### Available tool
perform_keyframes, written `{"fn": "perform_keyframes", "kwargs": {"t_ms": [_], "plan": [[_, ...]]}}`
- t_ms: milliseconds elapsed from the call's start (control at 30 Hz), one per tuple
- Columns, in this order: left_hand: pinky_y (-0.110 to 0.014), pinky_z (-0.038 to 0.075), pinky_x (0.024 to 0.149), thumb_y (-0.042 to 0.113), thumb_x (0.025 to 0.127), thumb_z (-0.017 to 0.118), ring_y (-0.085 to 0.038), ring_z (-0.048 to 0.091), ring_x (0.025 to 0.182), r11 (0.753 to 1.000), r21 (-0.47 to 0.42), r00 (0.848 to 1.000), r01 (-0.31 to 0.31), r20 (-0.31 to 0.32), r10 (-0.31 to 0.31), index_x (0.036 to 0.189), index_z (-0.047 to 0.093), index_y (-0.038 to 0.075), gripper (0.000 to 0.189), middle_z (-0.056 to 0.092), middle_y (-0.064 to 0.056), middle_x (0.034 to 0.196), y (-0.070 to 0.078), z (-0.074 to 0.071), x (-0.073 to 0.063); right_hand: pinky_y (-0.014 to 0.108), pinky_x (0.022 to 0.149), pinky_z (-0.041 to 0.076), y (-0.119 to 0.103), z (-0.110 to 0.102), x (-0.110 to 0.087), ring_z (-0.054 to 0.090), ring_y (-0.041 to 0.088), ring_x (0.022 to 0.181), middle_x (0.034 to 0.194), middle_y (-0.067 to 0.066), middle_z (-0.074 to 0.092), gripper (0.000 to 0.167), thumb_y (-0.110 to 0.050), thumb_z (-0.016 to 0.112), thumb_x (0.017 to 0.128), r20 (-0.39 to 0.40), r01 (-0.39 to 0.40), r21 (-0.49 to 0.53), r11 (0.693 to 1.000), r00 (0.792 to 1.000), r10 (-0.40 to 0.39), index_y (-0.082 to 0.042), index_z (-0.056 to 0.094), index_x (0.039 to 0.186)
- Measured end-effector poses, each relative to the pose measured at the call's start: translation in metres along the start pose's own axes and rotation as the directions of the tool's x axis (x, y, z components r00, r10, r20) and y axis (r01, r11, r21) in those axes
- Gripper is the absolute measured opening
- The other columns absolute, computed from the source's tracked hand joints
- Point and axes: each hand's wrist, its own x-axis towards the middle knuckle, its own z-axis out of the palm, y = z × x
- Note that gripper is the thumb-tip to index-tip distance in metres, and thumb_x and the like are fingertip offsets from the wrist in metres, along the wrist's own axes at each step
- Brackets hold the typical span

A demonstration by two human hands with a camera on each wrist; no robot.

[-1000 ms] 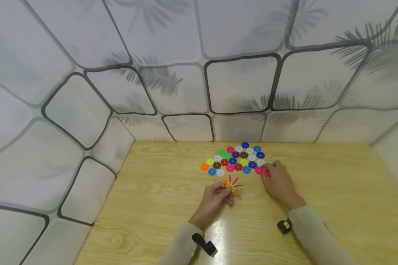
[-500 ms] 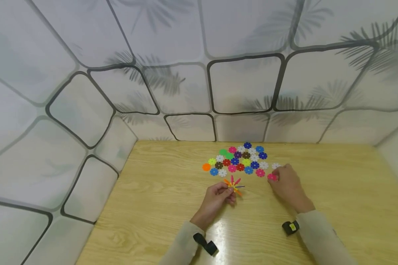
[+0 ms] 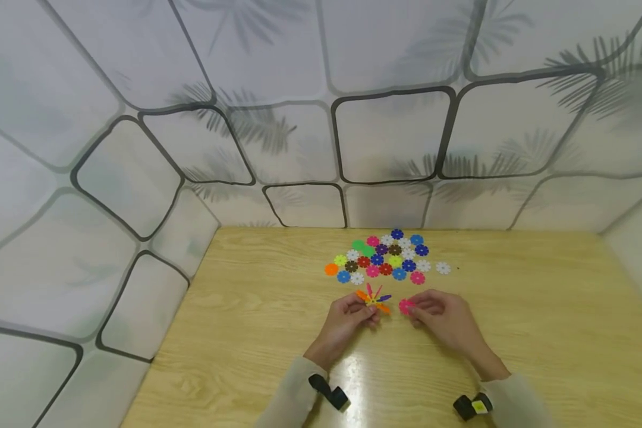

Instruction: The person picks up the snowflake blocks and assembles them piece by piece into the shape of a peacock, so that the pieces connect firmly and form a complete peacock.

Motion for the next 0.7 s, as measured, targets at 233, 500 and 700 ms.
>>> {"fn": "perform_keyframes", "kwargs": {"t_ms": [233, 500, 700], "plan": [[-0.026, 0.066, 0.08, -0.005, 0.104, 0.065, -0.013, 0.078, 0.084, 0.999, -0.045, 1.0, 0.006, 0.007, -0.005, 0.112, 0.07, -0.008, 0.01, 0.081, -0.002, 0.091, -0.001, -0.001, 0.001, 0.025, 0.074, 0.066, -0.006, 0.015, -0.005, 0.081, 0.013, 0.084, 0.103, 0.014, 0.083, 0.015, -0.01, 0.076, 0.102, 0.011, -0.028, 0.16, 0.987, 1.0, 0.026, 0.001, 0.074, 0.113], [-0.024, 0.065, 0.083, -0.002, 0.106, 0.064, -0.01, 0.077, 0.087, 0.998, -0.069, 0.999, -0.004, 0.039, 0.006, 0.122, 0.068, -0.012, 0.02, 0.081, 0.004, 0.092, 0.002, -0.001, -0.002, 0.025, 0.078, 0.067, -0.006, 0.023, -0.005, 0.082, 0.012, 0.086, 0.105, 0.017, 0.083, 0.014, -0.004, 0.073, 0.104, -0.001, -0.022, 0.232, 0.973, 1.0, 0.023, 0.004, 0.07, 0.115], [-0.023, 0.064, 0.084, -0.003, 0.106, 0.063, -0.008, 0.076, 0.087, 0.998, -0.058, 0.999, -0.03, 0.042, 0.032, 0.124, 0.066, -0.015, 0.022, 0.081, 0.008, 0.093, 0.005, 0.0, -0.003, 0.027, 0.08, 0.068, -0.009, 0.026, -0.004, 0.082, 0.014, 0.088, 0.106, 0.02, 0.082, 0.014, -0.003, 0.072, 0.104, 0.011, -0.015, 0.287, 0.958, 1.0, 0.013, 0.005, 0.07, 0.114]]}}
